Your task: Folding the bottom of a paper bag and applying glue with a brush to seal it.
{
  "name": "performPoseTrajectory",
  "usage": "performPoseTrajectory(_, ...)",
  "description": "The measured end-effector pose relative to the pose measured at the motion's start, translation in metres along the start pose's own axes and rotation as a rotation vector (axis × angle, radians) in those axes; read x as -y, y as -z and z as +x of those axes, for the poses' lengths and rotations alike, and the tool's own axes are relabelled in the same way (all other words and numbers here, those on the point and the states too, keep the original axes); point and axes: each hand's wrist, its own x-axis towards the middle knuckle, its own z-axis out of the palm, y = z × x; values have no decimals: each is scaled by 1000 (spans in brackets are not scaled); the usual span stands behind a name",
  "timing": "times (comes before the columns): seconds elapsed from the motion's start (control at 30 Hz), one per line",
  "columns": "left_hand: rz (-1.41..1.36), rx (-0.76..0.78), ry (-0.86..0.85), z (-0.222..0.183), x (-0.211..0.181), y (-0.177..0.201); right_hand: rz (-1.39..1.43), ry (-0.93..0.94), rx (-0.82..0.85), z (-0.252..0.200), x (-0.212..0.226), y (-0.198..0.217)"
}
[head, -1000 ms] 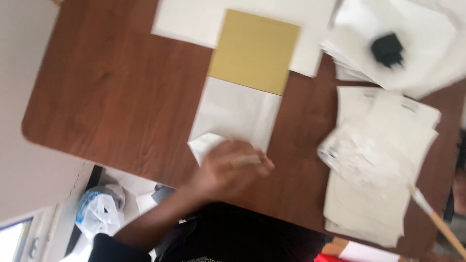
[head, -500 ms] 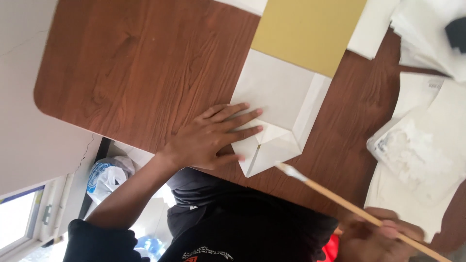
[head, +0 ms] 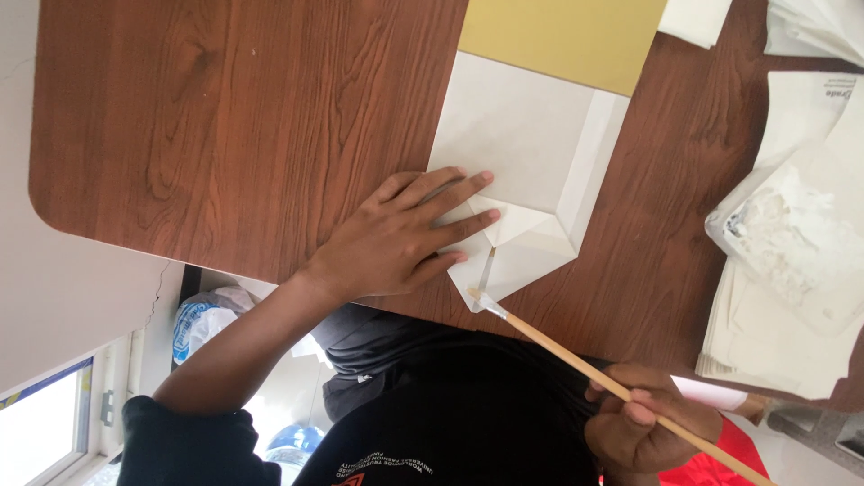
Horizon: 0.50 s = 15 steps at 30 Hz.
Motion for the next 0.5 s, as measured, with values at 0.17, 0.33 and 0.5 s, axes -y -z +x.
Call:
performPoseTrajectory(0.17, 31, -25, -7, -1, 0, -1, 111, -21, 43, -2, 6, -3)
performPoseTrajectory(0.33, 11, -44, 1, -1, 0, -2, 18, 10, 173, 15, 19, 11)
performPoseTrajectory(0.5, 13, -35, 6, -2, 0, -3, -115, -14, 49, 14, 23, 2)
